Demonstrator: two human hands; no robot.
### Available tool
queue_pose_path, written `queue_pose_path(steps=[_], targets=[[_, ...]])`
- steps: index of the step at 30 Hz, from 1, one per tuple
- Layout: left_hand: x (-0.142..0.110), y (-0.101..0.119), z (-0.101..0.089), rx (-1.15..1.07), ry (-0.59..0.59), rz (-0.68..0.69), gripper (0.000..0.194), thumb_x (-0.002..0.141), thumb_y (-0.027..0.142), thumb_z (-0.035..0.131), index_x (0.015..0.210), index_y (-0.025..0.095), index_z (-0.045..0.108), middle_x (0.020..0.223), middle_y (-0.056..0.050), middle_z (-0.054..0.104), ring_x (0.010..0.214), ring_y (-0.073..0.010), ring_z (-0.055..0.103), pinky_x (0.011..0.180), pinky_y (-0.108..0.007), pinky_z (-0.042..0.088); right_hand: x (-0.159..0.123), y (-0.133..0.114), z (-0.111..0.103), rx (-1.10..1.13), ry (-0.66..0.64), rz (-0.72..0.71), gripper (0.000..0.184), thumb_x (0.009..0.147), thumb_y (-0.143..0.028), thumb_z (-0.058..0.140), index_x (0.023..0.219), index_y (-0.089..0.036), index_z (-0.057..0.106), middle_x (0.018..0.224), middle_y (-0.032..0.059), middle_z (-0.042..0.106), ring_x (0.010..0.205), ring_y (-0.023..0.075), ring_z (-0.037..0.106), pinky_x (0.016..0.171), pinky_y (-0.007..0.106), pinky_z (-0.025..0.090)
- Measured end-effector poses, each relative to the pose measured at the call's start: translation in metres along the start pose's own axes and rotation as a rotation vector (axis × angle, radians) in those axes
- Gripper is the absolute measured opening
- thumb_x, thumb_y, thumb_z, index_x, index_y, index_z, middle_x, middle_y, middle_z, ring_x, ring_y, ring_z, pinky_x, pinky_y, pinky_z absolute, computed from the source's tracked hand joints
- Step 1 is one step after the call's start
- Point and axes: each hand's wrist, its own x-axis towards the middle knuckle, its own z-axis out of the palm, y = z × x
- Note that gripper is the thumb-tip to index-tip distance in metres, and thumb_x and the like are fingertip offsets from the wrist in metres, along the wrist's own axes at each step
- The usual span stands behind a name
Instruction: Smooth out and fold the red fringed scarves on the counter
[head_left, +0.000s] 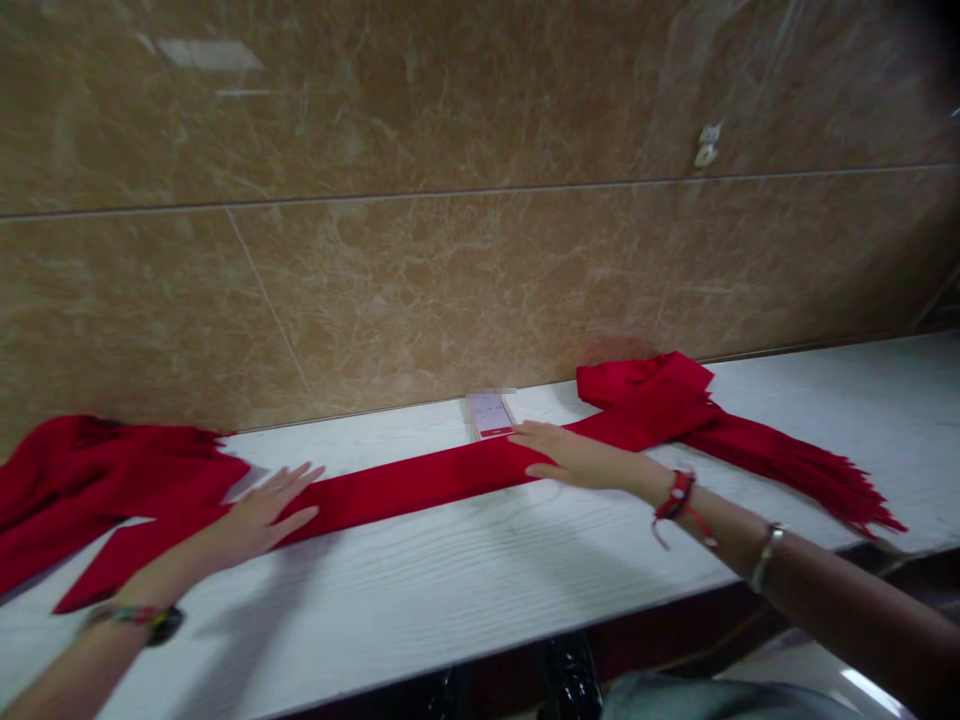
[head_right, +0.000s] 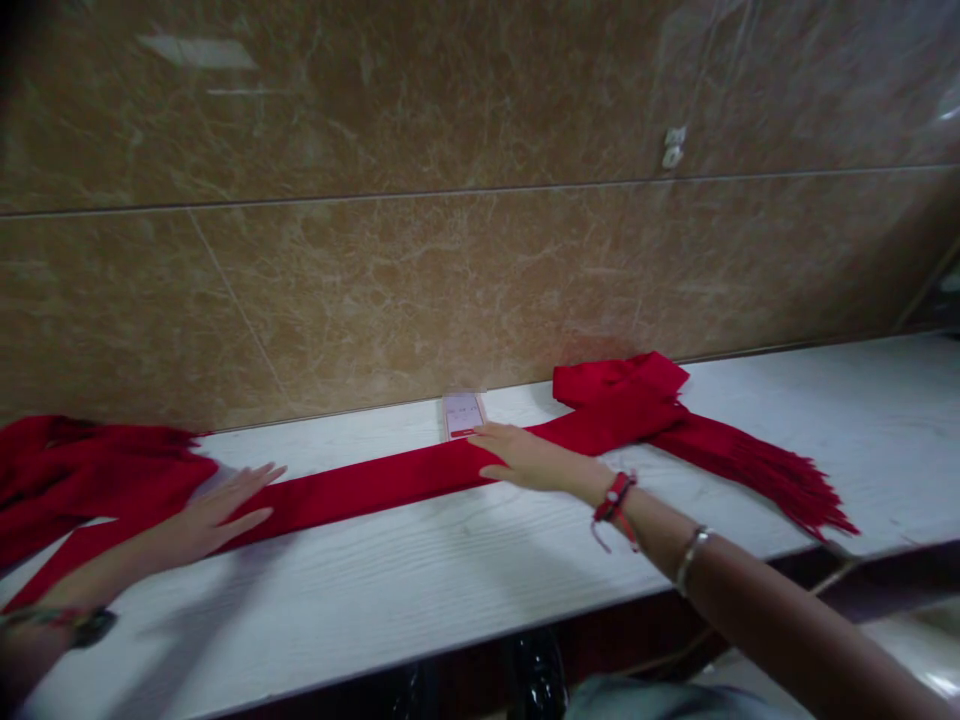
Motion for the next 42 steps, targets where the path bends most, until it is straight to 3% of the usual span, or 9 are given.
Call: queue_pose_path(steps=[3, 6, 11, 17, 21, 25, 28, 36, 42], targets=[[0.034, 0.082, 0.010, -0.083, -0.032, 0.039, 0.051, 0.090, 0.042, 0.018, 0.137, 0.024, 0.024, 0.146, -0.004, 0.017, 0.133, -0.0238, 0.015, 0.101, -0.044, 0.023, 0.046, -0.052, 0.034, 0.069, 0.011, -0.075, 0.055, 0.089, -0.041, 0.036, 0.136, -0.014, 0.030, 0.141, 0.0121, 0.029, 0.130, 0.0221, 0.022, 0.105, 0.041, 0.024], [0.047, 0.130, 0.025, -0.093, -0.064, 0.101, 0.049, 0.091, 0.041, 0.019, 0.138, 0.029, 0.021, 0.146, -0.002, 0.018, 0.133, -0.0242, 0.014, 0.102, -0.049, 0.019, 0.063, -0.070, 0.062, 0.080, -0.043, -0.101, 0.055, 0.091, -0.043, 0.028, 0.137, -0.015, 0.026, 0.141, 0.0116, 0.027, 0.131, 0.0230, 0.019, 0.104, 0.046, 0.023], [0.038, 0.123, 0.031, -0.068, -0.059, 0.081, 0.052, 0.087, 0.046, 0.028, 0.136, 0.028, 0.026, 0.145, -0.003, 0.022, 0.132, -0.0257, 0.019, 0.104, -0.049, 0.018, 0.033, -0.048, 0.069, 0.025, -0.090, -0.108, 0.053, 0.091, -0.041, 0.027, 0.139, -0.018, 0.021, 0.142, 0.0092, 0.026, 0.131, 0.0212, 0.019, 0.105, 0.045, 0.019], [0.026, 0.103, 0.022, -0.058, -0.210, -0.084, 0.056, 0.086, 0.048, 0.026, 0.138, 0.028, 0.018, 0.146, -0.002, 0.013, 0.133, -0.0297, 0.012, 0.101, -0.057, 0.017, -0.043, 0.019, 0.041, -0.156, -0.074, 0.151, 0.052, 0.092, -0.039, 0.026, 0.136, -0.012, 0.028, 0.139, 0.0159, 0.031, 0.128, 0.0266, 0.026, 0.099, 0.049, 0.029], [0.041, 0.139, 0.020, 0.005, -0.167, -0.140, 0.054, 0.086, 0.043, 0.027, 0.137, 0.026, 0.021, 0.147, -0.008, 0.011, 0.132, -0.0333, 0.011, 0.098, -0.058, 0.019, -0.069, 0.049, 0.024, -0.312, 0.003, 0.248, 0.049, 0.091, -0.036, 0.028, 0.132, -0.011, 0.036, 0.134, 0.0189, 0.038, 0.125, 0.0295, 0.031, 0.096, 0.052, 0.031], [0.069, 0.201, 0.020, -0.028, 0.061, 0.042, 0.055, 0.086, 0.046, 0.028, 0.137, 0.024, 0.026, 0.146, -0.009, 0.013, 0.133, -0.0317, 0.011, 0.098, -0.056, 0.021, -0.054, 0.050, 0.024, -0.356, 0.089, 0.214, 0.050, 0.091, -0.038, 0.028, 0.133, -0.011, 0.033, 0.137, 0.0186, 0.033, 0.126, 0.0282, 0.029, 0.098, 0.049, 0.030], [0.083, 0.231, 0.026, -0.012, 0.095, 0.070, 0.054, 0.086, 0.042, 0.029, 0.136, 0.022, 0.028, 0.145, -0.009, 0.018, 0.132, -0.0316, 0.016, 0.098, -0.054, 0.022, -0.050, 0.059, 0.029, -0.362, 0.033, 0.207, 0.049, 0.092, -0.039, 0.025, 0.133, -0.013, 0.034, 0.136, 0.0152, 0.038, 0.125, 0.0265, 0.033, 0.098, 0.049, 0.030], [0.089, 0.224, 0.047, 0.086, 0.095, 0.013, 0.057, 0.081, 0.040, 0.033, 0.134, 0.019, 0.033, 0.143, -0.010, 0.025, 0.130, -0.0317, 0.021, 0.100, -0.052, 0.022, -0.119, 0.140, -0.030, -0.477, -0.022, 0.439, 0.047, 0.089, -0.030, 0.037, 0.133, -0.015, 0.034, 0.137, 0.0154, 0.035, 0.127, 0.0293, 0.027, 0.099, 0.056, 0.019], [0.098, 0.252, 0.040, 0.069, 0.310, 0.124, 0.054, 0.080, 0.039, 0.031, 0.130, 0.020, 0.042, 0.142, -0.011, 0.027, 0.131, -0.0309, 0.020, 0.101, -0.055, 0.014, -0.114, 0.180, -0.080, -0.382, -0.131, 0.537, 0.059, 0.072, -0.038, 0.062, 0.125, -0.017, 0.047, 0.124, 0.0097, 0.052, 0.109, 0.0232, 0.050, 0.090, 0.034, 0.040]])
